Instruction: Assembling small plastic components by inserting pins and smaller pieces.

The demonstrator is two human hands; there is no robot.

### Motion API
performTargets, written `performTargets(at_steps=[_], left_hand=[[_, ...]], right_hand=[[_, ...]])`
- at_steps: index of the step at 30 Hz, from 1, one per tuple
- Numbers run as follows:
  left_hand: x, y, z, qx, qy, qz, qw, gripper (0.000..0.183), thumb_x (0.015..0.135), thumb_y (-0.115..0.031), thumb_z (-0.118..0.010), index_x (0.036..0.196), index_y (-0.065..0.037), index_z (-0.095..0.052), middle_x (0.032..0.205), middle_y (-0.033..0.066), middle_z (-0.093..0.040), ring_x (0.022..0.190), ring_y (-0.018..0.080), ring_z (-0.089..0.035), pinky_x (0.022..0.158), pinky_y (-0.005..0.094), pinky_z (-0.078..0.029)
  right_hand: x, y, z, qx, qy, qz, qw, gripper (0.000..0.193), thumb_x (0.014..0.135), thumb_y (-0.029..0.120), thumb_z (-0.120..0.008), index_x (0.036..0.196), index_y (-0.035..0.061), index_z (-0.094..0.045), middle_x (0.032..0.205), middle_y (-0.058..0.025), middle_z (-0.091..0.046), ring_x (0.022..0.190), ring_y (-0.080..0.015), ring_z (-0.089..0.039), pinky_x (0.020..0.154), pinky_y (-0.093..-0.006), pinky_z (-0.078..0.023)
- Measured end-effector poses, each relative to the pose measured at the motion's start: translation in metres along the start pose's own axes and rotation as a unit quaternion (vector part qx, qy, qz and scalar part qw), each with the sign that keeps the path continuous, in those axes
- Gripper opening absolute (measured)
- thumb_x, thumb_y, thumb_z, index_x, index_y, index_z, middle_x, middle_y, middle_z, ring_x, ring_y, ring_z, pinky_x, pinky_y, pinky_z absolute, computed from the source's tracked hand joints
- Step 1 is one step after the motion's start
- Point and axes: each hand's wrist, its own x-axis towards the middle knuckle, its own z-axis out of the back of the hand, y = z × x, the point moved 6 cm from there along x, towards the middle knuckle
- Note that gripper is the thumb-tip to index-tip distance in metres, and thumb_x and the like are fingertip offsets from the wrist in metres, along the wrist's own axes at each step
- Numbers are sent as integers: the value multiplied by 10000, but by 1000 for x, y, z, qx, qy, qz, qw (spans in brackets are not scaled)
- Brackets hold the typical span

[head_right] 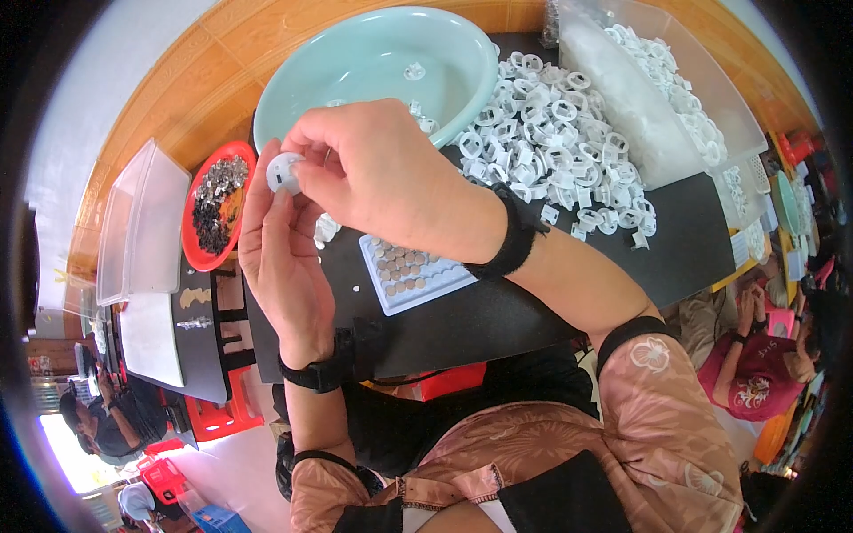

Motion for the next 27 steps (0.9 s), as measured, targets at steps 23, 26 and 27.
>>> performTargets(at_steps=[23, 26, 27], left_hand=[[-1, -1, 1, 51, 63, 4, 997, 358, 1000, -127, -470, 1329, 13, -498, 1371, 118, -510, 1138, 161, -572, 977, 306, -484], [0, -2, -2, 34, 26, -4, 999, 348, 989, -114, -507, 1307, 25, -525, 1169, 103, -631, 964, 119, -623, 831, 262, -529], [0, -2, -1, 28, 17, 2, 999, 350, 991, -111, -501, 1313, 25, -518, 1169, 107, -629, 954, 122, -627, 831, 259, -528]], right_hand=[[-4, 25, 6, -230, -1, 143, 963, 149, 795, 119, -720, 844, 4, -639, 649, -96, -618, 540, -198, -625, 480, -276, -488], [-5, 25, 5, -232, -9, 155, 960, 139, 808, 109, -708, 839, -7, -637, 662, -96, -633, 550, -175, -631, 484, -266, -488], [-5, 26, 6, -232, -8, 155, 960, 139, 808, 109, -708, 839, -7, -637, 662, -96, -633, 550, -175, -631, 484, -266, -488]])
